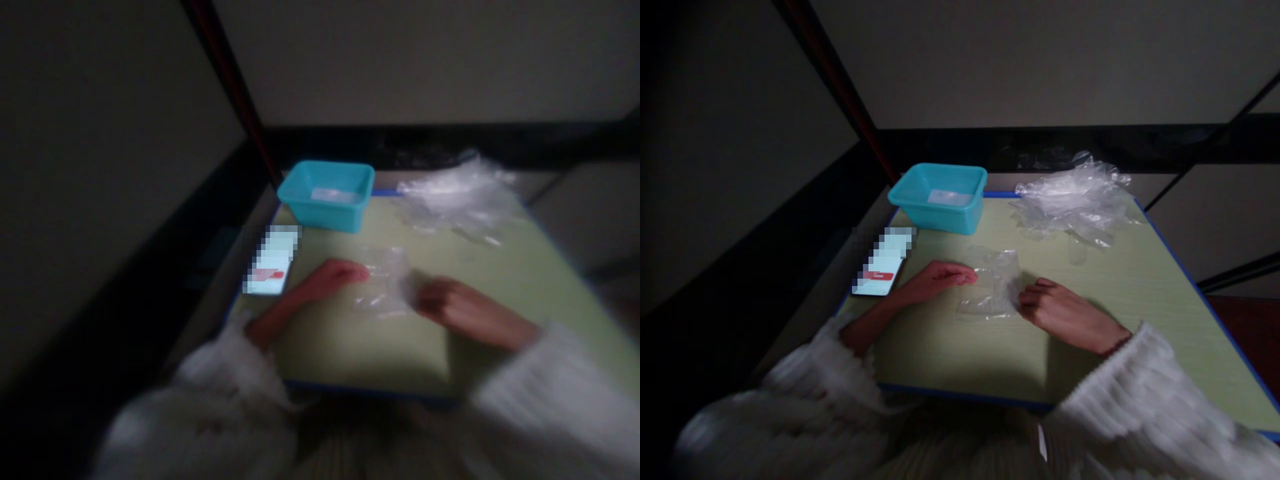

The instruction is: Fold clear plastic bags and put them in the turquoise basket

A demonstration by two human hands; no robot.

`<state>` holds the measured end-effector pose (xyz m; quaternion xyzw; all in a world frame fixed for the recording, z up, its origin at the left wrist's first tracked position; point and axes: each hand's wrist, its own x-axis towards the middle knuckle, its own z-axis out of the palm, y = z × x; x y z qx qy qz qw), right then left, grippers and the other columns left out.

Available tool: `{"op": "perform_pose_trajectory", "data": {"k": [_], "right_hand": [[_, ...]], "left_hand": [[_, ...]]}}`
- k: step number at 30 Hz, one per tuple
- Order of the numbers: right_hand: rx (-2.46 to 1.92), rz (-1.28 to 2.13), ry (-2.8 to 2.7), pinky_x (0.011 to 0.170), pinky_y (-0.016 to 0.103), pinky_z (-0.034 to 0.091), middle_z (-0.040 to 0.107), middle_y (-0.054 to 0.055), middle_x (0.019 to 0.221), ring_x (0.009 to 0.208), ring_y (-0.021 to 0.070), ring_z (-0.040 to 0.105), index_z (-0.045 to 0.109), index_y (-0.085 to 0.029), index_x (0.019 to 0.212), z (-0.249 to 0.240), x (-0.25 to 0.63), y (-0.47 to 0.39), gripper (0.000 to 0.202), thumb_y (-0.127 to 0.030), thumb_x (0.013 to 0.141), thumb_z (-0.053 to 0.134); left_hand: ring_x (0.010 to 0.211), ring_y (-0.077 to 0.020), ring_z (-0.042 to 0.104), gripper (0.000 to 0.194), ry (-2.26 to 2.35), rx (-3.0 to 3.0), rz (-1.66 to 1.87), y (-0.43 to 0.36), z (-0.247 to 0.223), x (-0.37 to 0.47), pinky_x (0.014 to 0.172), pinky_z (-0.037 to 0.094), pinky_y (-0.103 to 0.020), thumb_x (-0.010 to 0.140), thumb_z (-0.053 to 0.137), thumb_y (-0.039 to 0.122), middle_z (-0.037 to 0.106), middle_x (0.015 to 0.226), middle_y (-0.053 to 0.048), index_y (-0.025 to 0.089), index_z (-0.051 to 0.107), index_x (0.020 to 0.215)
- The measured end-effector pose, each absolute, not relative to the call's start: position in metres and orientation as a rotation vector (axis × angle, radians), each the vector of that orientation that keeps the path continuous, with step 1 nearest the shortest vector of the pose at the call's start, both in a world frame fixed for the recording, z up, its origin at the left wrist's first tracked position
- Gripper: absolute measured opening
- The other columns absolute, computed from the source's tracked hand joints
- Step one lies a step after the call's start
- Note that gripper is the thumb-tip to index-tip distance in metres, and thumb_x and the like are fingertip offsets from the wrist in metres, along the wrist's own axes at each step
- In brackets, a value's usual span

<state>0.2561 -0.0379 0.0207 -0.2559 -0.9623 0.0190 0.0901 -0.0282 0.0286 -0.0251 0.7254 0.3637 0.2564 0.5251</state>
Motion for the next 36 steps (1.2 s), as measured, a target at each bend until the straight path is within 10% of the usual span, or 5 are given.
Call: {"op": "perform_pose_trajectory", "data": {"k": [23, 36], "right_hand": [[-0.838, 0.651, -2.731, 0.067, 0.027, 0.048, 0.067, 0.005, 0.088, 0.074, 0.0147, 0.063, 0.065, -0.019, 0.095, 0.021, 0.261, -0.030, 0.019, -0.018, 0.090, 0.047], [-0.727, 0.418, -2.756, 0.071, 0.029, 0.049, 0.068, 0.008, 0.089, 0.079, 0.0163, 0.064, 0.067, -0.019, 0.093, 0.014, 0.263, -0.025, 0.024, -0.026, 0.094, 0.044]], "left_hand": [[0.100, -0.0217, 0.064, 0.034, 0.868, 1.758, 0.606, 0.028, -0.021, -0.026, 0.092, 0.046, -0.034, 0.082, 0.056, 0.040, 0.072, 0.098, -0.007, 0.014, 0.069, 0.098], [0.099, -0.0217, 0.064, 0.033, 0.850, 1.757, 0.603, 0.029, -0.023, -0.028, 0.092, 0.046, -0.035, 0.083, 0.056, 0.040, 0.071, 0.100, -0.008, 0.014, 0.069, 0.100]]}}
